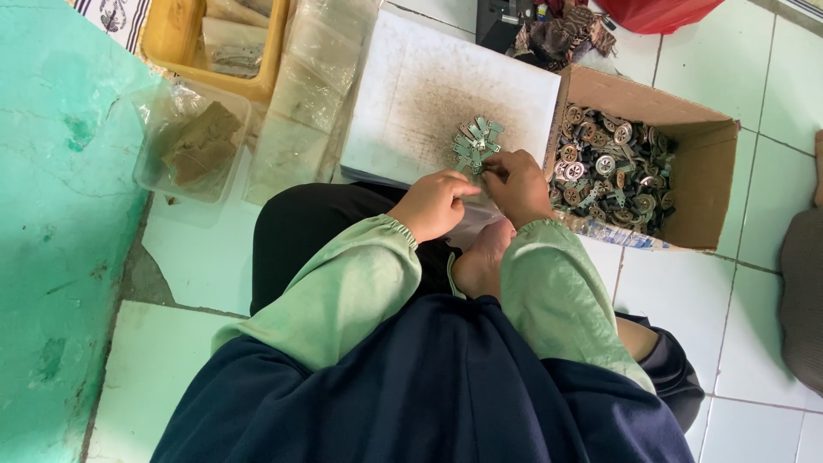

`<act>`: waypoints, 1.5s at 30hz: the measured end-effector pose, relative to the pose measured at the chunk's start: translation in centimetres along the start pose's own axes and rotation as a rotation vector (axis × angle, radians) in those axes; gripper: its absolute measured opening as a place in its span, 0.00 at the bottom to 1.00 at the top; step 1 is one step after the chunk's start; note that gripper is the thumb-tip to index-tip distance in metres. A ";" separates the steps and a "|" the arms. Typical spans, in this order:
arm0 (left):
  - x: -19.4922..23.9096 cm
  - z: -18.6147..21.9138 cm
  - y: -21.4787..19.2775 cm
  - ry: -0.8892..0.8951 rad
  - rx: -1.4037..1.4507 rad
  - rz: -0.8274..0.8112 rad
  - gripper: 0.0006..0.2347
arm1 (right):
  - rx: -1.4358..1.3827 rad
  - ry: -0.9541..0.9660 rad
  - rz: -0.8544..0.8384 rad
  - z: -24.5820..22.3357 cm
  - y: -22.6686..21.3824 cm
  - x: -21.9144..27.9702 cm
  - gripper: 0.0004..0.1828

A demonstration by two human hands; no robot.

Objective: The person sits on the floor and sorts small metal parts from a cardboard box onto a white board. They then place the parts into a clear plastic bag, seal it with tape, and set the bag aside in a yellow container.

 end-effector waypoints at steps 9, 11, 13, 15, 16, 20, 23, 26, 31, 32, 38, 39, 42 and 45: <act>4.1 5.7 -5.3 0.202 0.099 0.261 0.17 | -0.020 -0.031 -0.056 -1.4 -0.9 0.4 0.13; 5.6 9.5 -9.4 0.272 0.095 0.326 0.18 | -0.091 -0.033 -0.049 -2.4 -1.4 1.6 0.12; 6.3 11.8 -12.9 0.335 0.091 0.397 0.18 | -0.159 -0.043 -0.049 -1.3 -1.1 1.9 0.12; 6.6 12.9 -16.3 0.425 -0.082 0.593 0.19 | -0.254 -0.044 0.090 1.6 -0.5 1.3 0.10; 6.2 13.3 -17.3 0.432 -0.087 0.598 0.19 | -0.254 -0.051 0.097 -0.3 -2.2 1.8 0.10; 4.8 13.4 -18.9 0.428 -0.297 0.739 0.17 | -0.514 0.030 0.326 -6.4 -8.7 4.1 0.05; 3.5 12.5 -17.7 0.424 -0.296 0.751 0.17 | -0.512 -0.229 0.495 -11.4 -13.4 5.9 0.07; 3.1 11.7 -15.8 0.413 -0.269 0.712 0.17 | -0.307 -0.595 0.562 -16.8 -16.6 7.4 0.08; 3.1 10.9 -14.6 0.408 -0.190 0.658 0.18 | 0.175 -0.844 0.477 -21.5 -17.5 6.8 0.03; 2.9 10.6 -14.7 0.384 -0.169 0.670 0.17 | 0.197 -0.829 0.478 -21.7 -17.3 6.4 0.01; 0.8 9.8 -17.9 0.344 -0.191 0.616 0.17 | -0.044 -0.804 0.596 -19.9 -17.0 5.4 0.05; 0.3 10.1 -18.9 0.397 -0.216 0.638 0.17 | -0.152 -0.780 0.624 -19.3 -17.0 5.2 0.06; -0.2 11.6 -22.8 0.490 -0.280 0.787 0.16 | -0.274 -0.635 0.689 -15.5 -15.2 4.0 0.04; 1.7 15.5 -24.1 0.526 -0.362 0.877 0.14 | -0.286 -0.313 0.541 -9.3 -10.2 1.9 0.02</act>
Point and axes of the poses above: each hand's wrist, its own x-axis away from the middle knuckle, its own y-axis out of the palm, z = x × y, the point moved 4 cm from there along -x, towards the middle knuckle, and after that the axes turned 4 degrees about -z, right-handed, at the moved point
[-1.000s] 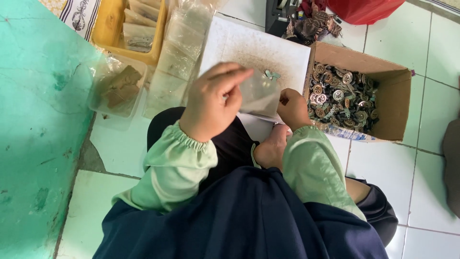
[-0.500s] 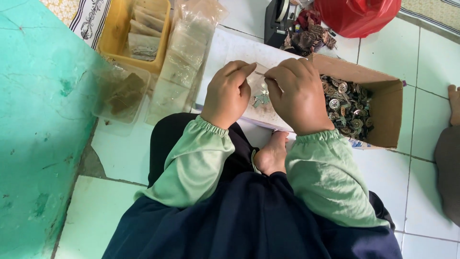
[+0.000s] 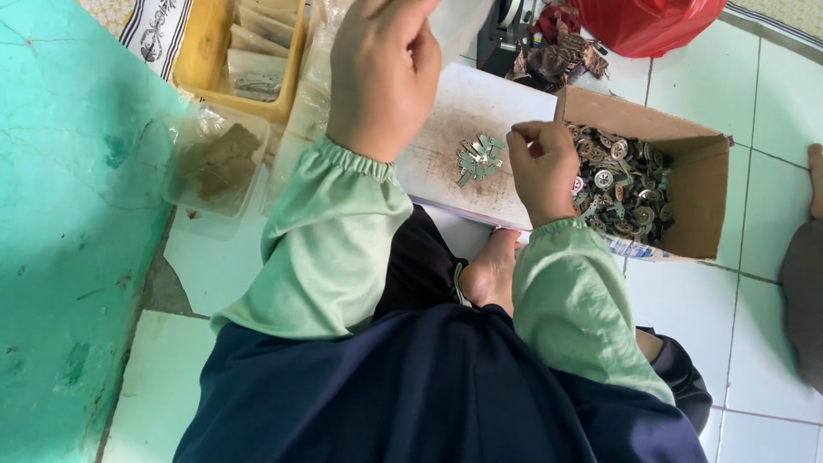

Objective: The person sits on the floor and sorts small metal parts from a cardboard box onto a white board. They then place the parts into a clear plastic bag, seal it with tape, and set the bag aside in a yellow container.

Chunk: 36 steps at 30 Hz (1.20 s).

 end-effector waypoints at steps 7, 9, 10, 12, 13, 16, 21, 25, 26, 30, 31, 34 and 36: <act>11.2 -0.4 7.9 -0.128 0.071 -0.197 0.17 | 0.156 0.413 -0.325 7.4 5.8 4.4 0.14; 15.0 -1.3 11.4 -0.160 0.020 -0.311 0.15 | 0.278 0.329 -0.301 9.3 7.1 5.0 0.13; 14.9 -1.7 11.7 -0.159 0.017 -0.307 0.15 | 0.277 0.323 -0.300 9.4 7.4 4.6 0.13; 15.3 -1.8 11.9 -0.143 -0.021 -0.316 0.14 | 0.399 0.395 -0.382 9.9 7.9 5.2 0.17; 15.3 -1.9 11.8 -0.141 -0.021 -0.317 0.14 | 0.398 0.396 -0.381 9.4 7.9 5.2 0.17; 15.0 -2.4 11.6 -0.139 0.000 -0.240 0.13 | 0.389 0.363 -0.378 8.7 8.1 4.5 0.19; 15.3 -2.2 11.4 -0.147 0.042 -0.226 0.14 | 0.344 0.389 -0.343 9.4 8.5 5.2 0.11; 15.6 -2.1 11.9 -0.149 0.070 -0.231 0.14 | 0.287 0.429 -0.331 10.4 8.6 5.6 0.10; 15.8 -2.2 12.1 -0.142 0.066 -0.230 0.14 | 0.258 0.428 -0.310 10.2 8.4 5.7 0.08; 16.9 -2.2 13.1 -0.137 0.072 -0.248 0.17 | 0.133 0.465 -0.246 10.3 7.7 6.7 0.08; 16.9 -2.1 13.0 -0.136 0.073 -0.248 0.17 | 0.134 0.466 -0.244 10.2 7.4 6.9 0.08; 16.9 -1.8 13.3 -0.146 0.073 -0.303 0.17 | 0.054 0.519 -0.141 10.1 5.9 7.4 0.09; 17.3 -1.9 13.7 -0.148 0.059 -0.322 0.16 | -0.015 0.506 -0.059 9.8 4.8 7.7 0.11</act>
Point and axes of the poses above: each hand's wrist, its own x-axis away from the middle knuckle, its own y-axis out of the palm, z = x × y, the point moved 4 cm from there along -x, towards the middle knuckle, and after that the axes turned 4 degrees about -z, right-handed, at the moved point
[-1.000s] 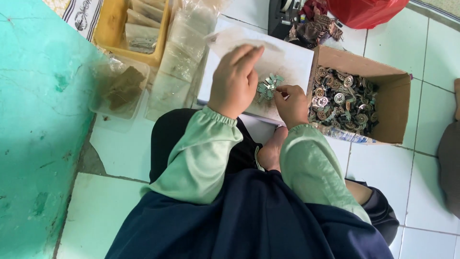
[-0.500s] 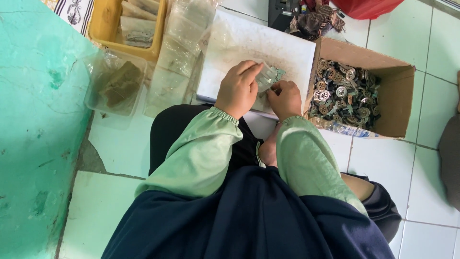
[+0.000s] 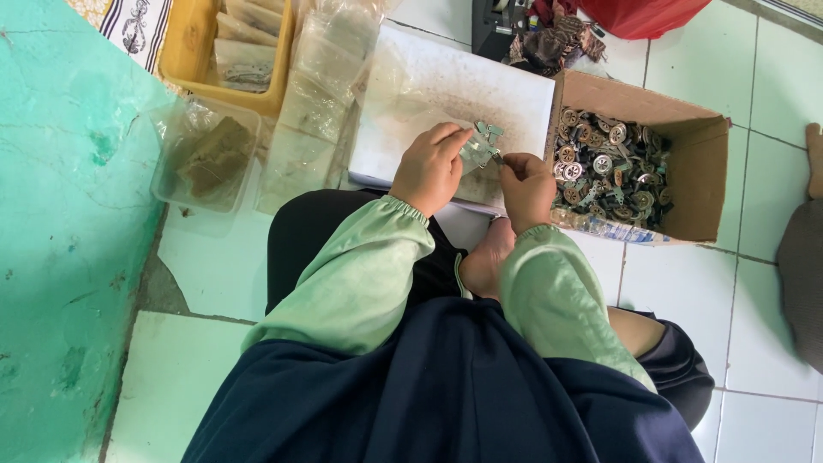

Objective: The person sits on the floor and sorts small metal parts from a cardboard box onto a white board. They then place the parts into a clear plastic bag, seal it with tape, and set the bag aside in a yellow container.

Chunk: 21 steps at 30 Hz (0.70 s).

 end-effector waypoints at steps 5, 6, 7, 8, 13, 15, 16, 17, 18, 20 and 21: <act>0.3 0.2 0.3 -0.002 -0.013 -0.027 0.15 | -0.211 -0.083 0.052 -5.4 -2.7 2.7 0.11; 0.4 0.1 0.4 -0.001 -0.007 -0.040 0.15 | -0.218 -0.139 0.048 -6.5 -3.0 3.0 0.11; 0.5 0.4 0.2 0.003 -0.005 -0.042 0.15 | -0.218 -0.138 0.053 -7.1 -2.7 2.7 0.11; 0.5 0.6 -0.1 0.019 0.000 -0.027 0.15 | -0.095 -0.305 0.089 -8.5 -2.5 2.6 0.10; 0.8 0.2 -0.5 0.042 0.033 0.037 0.13 | 0.049 -0.543 0.113 -10.5 -0.8 1.8 0.10; 0.4 -0.3 -1.8 0.033 0.047 0.104 0.13 | -0.059 -0.519 0.117 -11.6 -1.5 1.6 0.09; 0.0 0.6 -2.5 0.030 0.042 0.108 0.13 | -0.061 -0.524 0.113 -10.7 -1.4 1.5 0.09; -0.3 1.6 -3.2 0.049 0.076 0.150 0.14 | -0.068 -0.508 0.142 -9.6 -1.5 1.4 0.09; -0.6 2.5 -3.9 0.068 0.109 0.192 0.14 | -0.074 -0.491 0.170 -8.4 -1.6 1.3 0.09; -0.6 3.1 -4.1 0.042 0.130 0.150 0.14 | -0.002 -0.431 0.135 -5.3 -0.1 0.9 0.07; -0.8 3.6 -4.1 0.025 0.148 0.112 0.15 | 0.067 -0.377 0.109 -3.7 0.5 0.6 0.07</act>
Point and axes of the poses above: each hand's wrist, its own x-axis away from the middle knuckle, its own y-axis out of the palm, z = x × y, the point moved 4 cm from there along -x, towards the middle knuckle, and after that the axes turned 4 degrees about -z, right-handed, at the moved point
